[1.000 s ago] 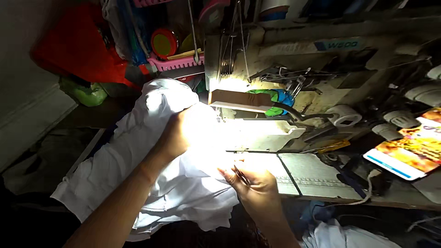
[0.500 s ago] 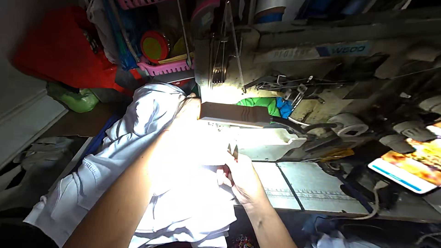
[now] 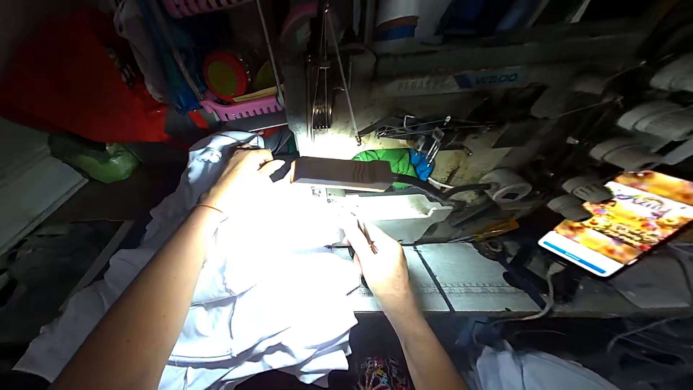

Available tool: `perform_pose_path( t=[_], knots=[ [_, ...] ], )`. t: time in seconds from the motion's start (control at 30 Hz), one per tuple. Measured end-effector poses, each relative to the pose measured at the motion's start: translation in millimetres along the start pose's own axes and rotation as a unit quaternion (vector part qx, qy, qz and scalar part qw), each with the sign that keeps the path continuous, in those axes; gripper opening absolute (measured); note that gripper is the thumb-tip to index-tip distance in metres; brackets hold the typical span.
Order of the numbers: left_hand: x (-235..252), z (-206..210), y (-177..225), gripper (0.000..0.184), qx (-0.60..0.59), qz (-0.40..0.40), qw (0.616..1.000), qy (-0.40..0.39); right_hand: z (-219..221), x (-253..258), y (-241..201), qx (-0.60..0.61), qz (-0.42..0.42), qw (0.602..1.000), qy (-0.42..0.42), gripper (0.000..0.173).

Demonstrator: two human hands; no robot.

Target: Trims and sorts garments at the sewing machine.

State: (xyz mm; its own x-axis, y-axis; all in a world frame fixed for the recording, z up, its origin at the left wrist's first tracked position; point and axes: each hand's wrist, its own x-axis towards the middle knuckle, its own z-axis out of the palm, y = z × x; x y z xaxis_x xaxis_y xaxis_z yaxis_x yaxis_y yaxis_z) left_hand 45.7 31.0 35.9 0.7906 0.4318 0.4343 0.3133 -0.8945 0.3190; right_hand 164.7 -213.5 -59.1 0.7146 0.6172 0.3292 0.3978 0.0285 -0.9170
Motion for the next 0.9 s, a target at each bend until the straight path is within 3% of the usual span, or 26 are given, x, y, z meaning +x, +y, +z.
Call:
perform_pose_path(
  t=[0.1,0.13,0.2,0.23,0.3,0.37,0.4,0.5,0.57,0.63,0.7,0.73,0.8,0.83,0.9],
  knots=[
    [-23,-13,21,0.022,0.048,-0.031,0.998,0.041,3,3,-4,-0.078,-0.104,0.991,0.016,0.024],
    [-43,-24,42,0.023,0.074,-0.075,0.994,0.022,5,5,-5,-0.101,-0.114,0.988,-0.002,0.025],
    [-95,-22,46,0.026,0.13,-0.095,0.986,0.031,8,6,-7,-0.117,-0.117,0.985,-0.049,0.025],
    [-119,-15,40,0.025,0.139,-0.103,0.984,0.044,9,5,-9,-0.076,-0.101,0.989,-0.081,0.021],
    [-145,0,24,0.014,0.106,-0.118,0.983,0.088,10,1,-20,0.155,-0.007,0.976,-0.154,0.009],
    [-146,6,18,0.008,0.05,-0.127,0.98,0.145,10,-7,-32,0.377,0.107,0.898,-0.202,0.012],
    [-142,11,16,0.009,0.042,-0.12,0.976,0.177,10,-11,-35,0.424,0.156,0.868,-0.205,0.016],
    [-129,24,14,0.021,0.048,-0.087,0.97,0.221,14,-16,-23,0.427,0.258,0.843,-0.202,0.02],
    [-121,17,39,0.035,0.072,-0.07,0.972,0.214,13,-13,-15,0.378,0.26,0.874,-0.162,0.015],
    [-118,9,77,0.033,0.03,-0.077,0.979,0.185,11,-13,-17,0.272,0.198,0.935,-0.113,0.006],
    [-112,12,102,0.009,-0.127,-0.128,0.978,0.103,9,-18,-21,0.158,0.062,0.98,-0.103,0.017],
    [-107,16,106,0.019,-0.232,-0.156,0.959,0.034,9,-23,-25,0.13,-0.016,0.986,-0.107,0.013],
    [-99,29,105,0.02,-0.407,-0.188,0.892,-0.055,9,-31,-28,0.125,-0.119,0.977,-0.128,0.01],
    [-98,34,103,0.019,-0.451,-0.206,0.865,-0.081,8,-33,-26,0.127,-0.129,0.975,-0.127,0.011],
    [-99,41,101,0.018,-0.505,-0.237,0.816,-0.154,3,-31,-17,0.116,-0.049,0.986,-0.111,0.013]
  ],
)
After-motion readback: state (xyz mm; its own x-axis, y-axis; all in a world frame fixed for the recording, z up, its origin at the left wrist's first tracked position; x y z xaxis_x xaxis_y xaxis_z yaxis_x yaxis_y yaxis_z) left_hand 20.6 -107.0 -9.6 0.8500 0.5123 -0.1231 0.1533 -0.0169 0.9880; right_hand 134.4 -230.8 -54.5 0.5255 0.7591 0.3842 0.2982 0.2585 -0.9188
